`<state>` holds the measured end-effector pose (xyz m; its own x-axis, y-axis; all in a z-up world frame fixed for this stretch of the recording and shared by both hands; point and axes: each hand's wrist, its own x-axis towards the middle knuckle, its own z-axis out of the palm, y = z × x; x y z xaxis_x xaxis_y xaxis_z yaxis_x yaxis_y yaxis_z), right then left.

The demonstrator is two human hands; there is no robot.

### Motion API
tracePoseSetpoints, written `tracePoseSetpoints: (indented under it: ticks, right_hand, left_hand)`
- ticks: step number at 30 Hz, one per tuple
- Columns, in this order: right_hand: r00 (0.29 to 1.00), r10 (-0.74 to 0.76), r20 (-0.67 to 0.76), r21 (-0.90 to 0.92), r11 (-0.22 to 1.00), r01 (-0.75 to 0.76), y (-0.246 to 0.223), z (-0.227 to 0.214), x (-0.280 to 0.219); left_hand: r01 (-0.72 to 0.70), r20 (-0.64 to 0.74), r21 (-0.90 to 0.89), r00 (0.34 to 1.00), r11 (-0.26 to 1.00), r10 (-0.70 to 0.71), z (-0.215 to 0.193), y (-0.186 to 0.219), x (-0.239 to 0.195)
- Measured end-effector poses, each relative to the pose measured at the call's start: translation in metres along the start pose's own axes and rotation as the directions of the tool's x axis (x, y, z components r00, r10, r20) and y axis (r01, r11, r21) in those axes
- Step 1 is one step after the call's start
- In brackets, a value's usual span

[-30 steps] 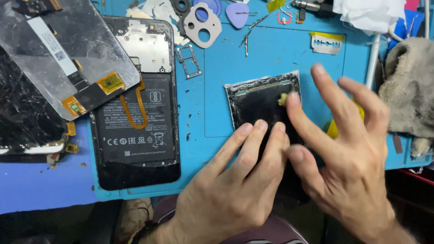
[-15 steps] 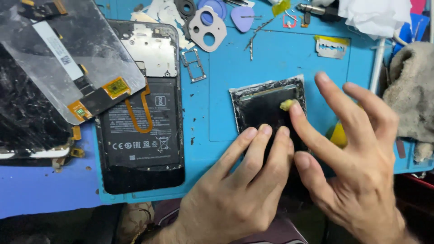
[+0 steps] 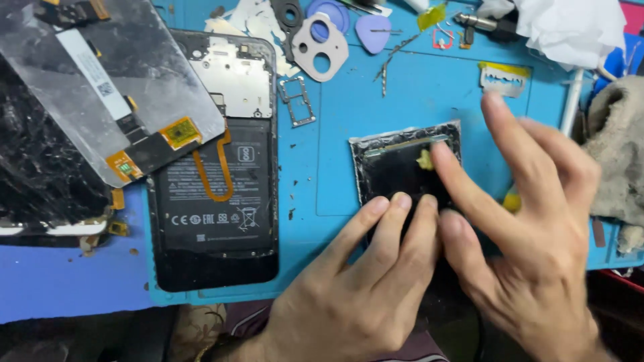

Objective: Cleaning adhesive residue from a mobile phone screen component using a scraper and a cloth

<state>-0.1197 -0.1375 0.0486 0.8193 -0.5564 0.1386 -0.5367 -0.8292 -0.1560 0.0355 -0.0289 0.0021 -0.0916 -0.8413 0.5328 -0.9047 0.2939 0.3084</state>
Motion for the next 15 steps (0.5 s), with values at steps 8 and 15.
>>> tracePoseSetpoints:
  ticks: [8,15]
  right_hand:
    - [0.999,0.004,0.033,0.012,1.000,-0.004,0.000,-0.006,-0.001]
    - [0.999,-0.030,0.041,0.000,1.000,0.030,-0.001,-0.004,0.007]
  left_hand:
    - [0.014,-0.001,-0.004,1.000,1.000,-0.014,0.001,-0.001,-0.001]
    - [0.016,-0.007,-0.053,1.000,0.998,-0.017,0.005,0.002,-0.004]
